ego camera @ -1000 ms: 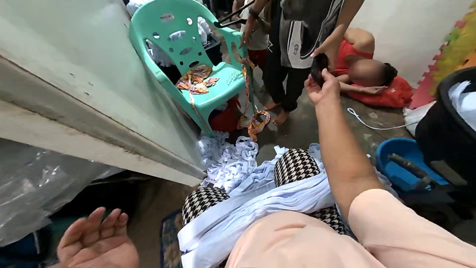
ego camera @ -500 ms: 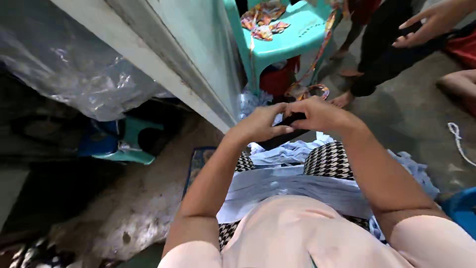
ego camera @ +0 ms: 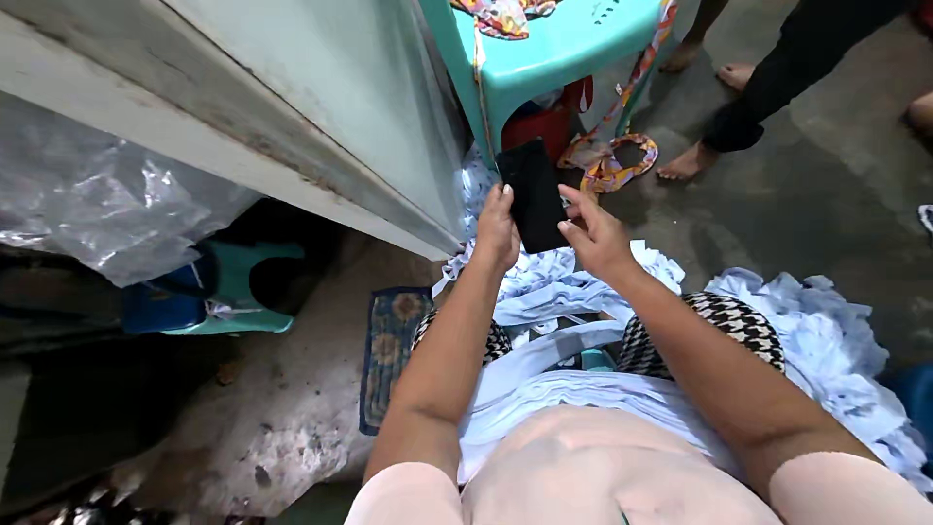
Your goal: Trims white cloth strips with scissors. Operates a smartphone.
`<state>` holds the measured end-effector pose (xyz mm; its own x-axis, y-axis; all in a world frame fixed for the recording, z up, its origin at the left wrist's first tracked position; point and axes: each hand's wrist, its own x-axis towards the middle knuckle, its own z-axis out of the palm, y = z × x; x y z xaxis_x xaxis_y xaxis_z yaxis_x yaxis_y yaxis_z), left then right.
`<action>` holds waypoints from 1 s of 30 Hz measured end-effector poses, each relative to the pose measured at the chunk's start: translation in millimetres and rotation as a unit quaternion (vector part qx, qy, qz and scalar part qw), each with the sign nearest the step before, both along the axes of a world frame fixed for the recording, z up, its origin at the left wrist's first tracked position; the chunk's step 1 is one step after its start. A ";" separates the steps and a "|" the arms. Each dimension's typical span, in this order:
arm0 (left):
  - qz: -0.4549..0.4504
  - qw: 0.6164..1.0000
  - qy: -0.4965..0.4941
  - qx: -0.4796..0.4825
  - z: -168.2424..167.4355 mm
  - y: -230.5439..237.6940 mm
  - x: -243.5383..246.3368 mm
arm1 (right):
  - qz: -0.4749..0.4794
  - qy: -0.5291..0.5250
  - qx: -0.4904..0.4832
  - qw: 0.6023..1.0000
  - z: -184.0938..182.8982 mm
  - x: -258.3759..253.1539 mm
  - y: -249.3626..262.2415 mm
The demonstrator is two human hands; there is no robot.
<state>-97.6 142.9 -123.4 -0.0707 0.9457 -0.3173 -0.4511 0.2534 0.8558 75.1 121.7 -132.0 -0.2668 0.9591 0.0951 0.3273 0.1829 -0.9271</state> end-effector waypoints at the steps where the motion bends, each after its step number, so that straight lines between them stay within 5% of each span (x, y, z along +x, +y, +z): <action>1: 0.008 1.000 -0.017 -0.014 -5.4 0.3 -1.3 | -0.005 -0.006 0.002 1.000 -4.7 0.0 2.0; 20: -0.107 0.994 -0.017 0.000 -29.4 11.2 3.9 | -0.027 -0.021 -0.013 0.999 -29.7 8.0 16.8; 30: -0.153 0.988 0.022 0.002 -30.4 13.1 -7.4 | 0.063 0.182 -0.318 0.928 -30.1 17.0 29.6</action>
<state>-105.0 156.0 -153.8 0.2047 0.9261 -0.3170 -0.3164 0.3691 0.8739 92.2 151.4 -162.2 -0.4420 0.8151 -0.3745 -0.0156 -0.4244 -0.9053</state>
